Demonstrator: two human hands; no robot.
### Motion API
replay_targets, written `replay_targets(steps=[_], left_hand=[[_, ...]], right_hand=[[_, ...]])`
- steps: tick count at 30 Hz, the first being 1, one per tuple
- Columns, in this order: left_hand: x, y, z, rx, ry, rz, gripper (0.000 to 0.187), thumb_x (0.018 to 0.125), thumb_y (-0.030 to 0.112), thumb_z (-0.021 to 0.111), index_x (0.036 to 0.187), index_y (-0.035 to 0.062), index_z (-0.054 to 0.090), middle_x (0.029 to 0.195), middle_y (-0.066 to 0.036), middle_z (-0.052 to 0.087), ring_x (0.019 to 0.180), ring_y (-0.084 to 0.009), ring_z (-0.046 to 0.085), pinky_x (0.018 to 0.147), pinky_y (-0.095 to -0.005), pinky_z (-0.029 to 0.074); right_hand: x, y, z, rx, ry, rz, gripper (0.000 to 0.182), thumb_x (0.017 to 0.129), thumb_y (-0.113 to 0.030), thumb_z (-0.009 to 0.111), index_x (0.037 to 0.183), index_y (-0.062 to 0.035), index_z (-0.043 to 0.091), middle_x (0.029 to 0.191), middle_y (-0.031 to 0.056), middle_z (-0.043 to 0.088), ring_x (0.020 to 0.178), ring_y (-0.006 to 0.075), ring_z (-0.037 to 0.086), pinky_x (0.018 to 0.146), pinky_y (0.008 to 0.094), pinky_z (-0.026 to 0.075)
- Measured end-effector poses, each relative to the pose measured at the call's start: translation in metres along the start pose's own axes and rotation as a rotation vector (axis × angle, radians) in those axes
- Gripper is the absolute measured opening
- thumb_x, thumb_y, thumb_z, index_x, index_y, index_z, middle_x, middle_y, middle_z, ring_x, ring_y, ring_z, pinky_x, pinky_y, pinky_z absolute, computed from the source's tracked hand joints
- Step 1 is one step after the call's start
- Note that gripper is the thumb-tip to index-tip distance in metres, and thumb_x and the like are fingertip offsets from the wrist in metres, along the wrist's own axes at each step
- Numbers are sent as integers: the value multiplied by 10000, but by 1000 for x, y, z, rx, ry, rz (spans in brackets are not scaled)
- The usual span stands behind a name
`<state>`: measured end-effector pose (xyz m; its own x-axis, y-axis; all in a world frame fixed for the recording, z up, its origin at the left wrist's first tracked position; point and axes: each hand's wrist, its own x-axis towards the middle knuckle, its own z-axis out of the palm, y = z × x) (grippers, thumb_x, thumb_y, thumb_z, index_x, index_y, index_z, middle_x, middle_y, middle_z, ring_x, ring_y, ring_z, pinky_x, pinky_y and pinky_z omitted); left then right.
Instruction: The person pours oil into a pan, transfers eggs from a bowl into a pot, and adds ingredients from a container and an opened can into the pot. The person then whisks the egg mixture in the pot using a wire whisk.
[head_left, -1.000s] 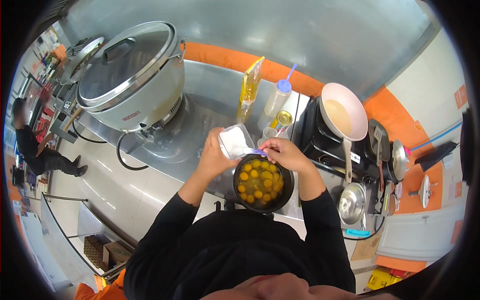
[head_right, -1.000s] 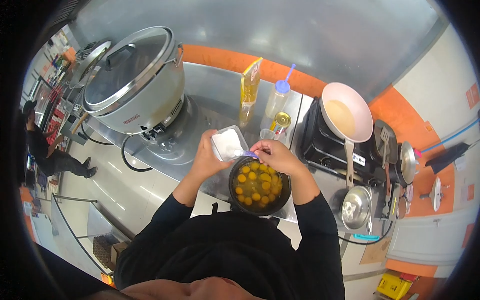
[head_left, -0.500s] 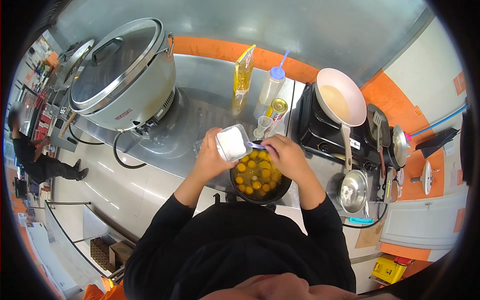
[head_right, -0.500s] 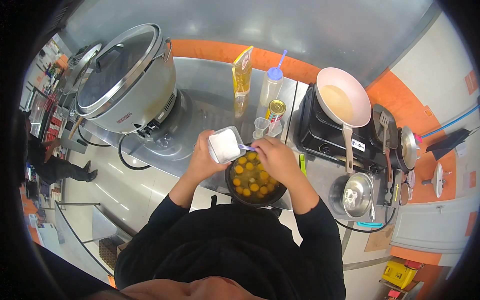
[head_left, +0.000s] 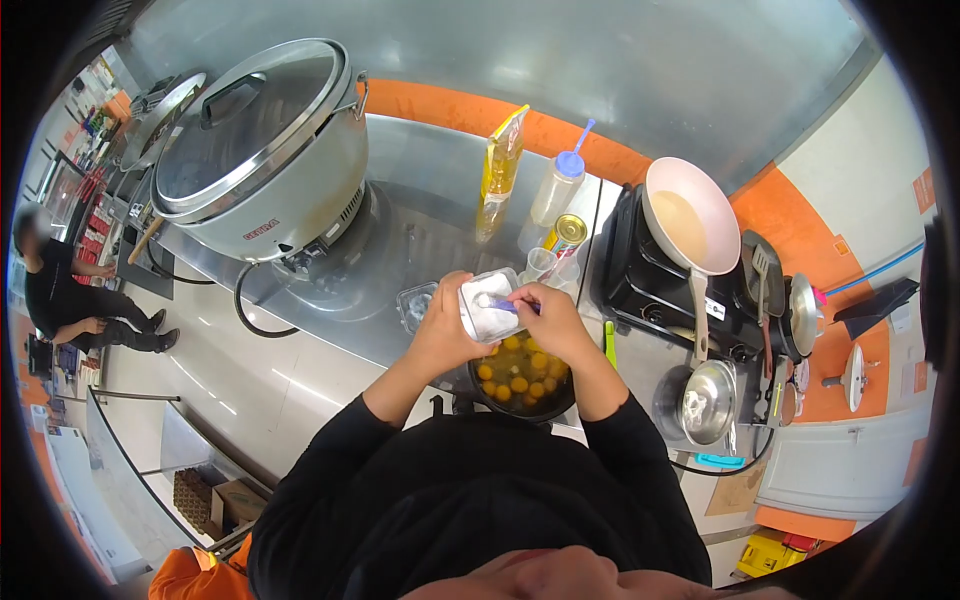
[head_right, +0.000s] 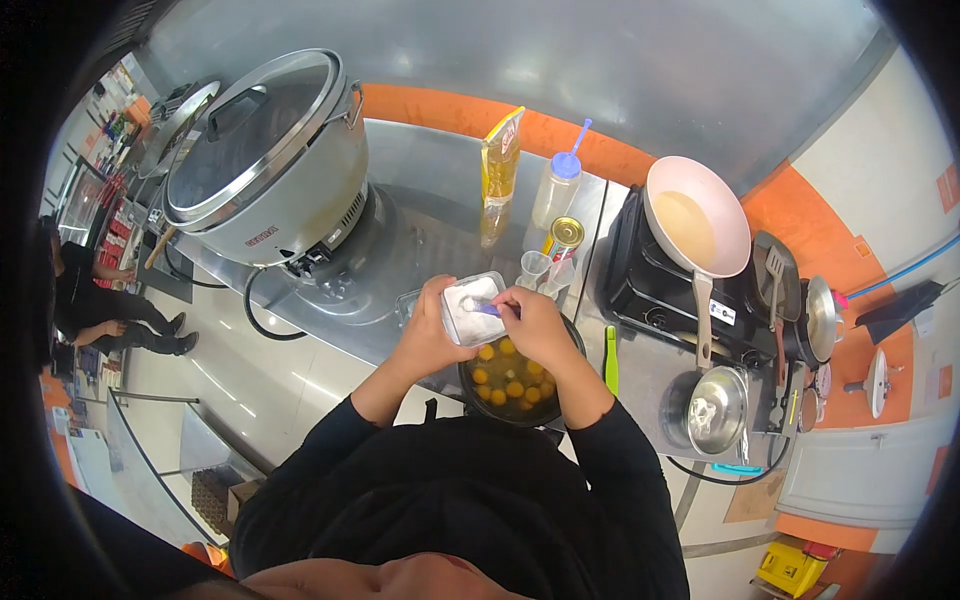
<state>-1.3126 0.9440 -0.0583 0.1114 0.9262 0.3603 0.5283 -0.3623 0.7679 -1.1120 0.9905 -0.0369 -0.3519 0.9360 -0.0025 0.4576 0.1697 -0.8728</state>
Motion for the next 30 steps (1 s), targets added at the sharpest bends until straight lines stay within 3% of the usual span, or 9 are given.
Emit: replay_targets(steps=[1, 7, 22, 30], left_hand=[[0, 0, 0, -9, -4, -24, 1023, 511, 154, 913, 1332, 21, 318, 1287, -220, 456, 1207, -419, 487, 1012, -456, 427], [3, -4, -1, 37, 44, 23, 1026, 520, 174, 917, 1344, 52, 318, 1280, -205, 458, 1174, -403, 514, 977, -453, 450], [12, -9, 5, 34, 23, 32, 1031, 518, 173, 920, 1346, 45, 318, 1290, -210, 450, 1185, -400, 506, 997, -453, 433], [7, -19, -5, 105, 48, -33, 1015, 521, 182, 919, 1329, 0, 332, 1292, -214, 445, 1183, -396, 502, 1004, -433, 434]], right_hand=[[0, -1, -2, 48, -47, -13, 133, 880, -39, 603, 973, 26, 674, 840, 129, 701, 753, 196, 661, 710, 326, 505], [1, -8, -1, 177, -249, 164, 150, 909, -66, 602, 1002, 25, 677, 820, 72, 680, 713, 130, 617, 671, 288, 491], [6, 3, -13, 252, -315, 284, 166, 920, -80, 585, 1025, 14, 672, 798, 38, 648, 684, 102, 584, 651, 258, 478], [-21, 3, -46, 214, -223, 251, 157, 929, -64, 568, 1030, 9, 664, 852, 40, 649, 700, 95, 563, 671, 266, 480]])
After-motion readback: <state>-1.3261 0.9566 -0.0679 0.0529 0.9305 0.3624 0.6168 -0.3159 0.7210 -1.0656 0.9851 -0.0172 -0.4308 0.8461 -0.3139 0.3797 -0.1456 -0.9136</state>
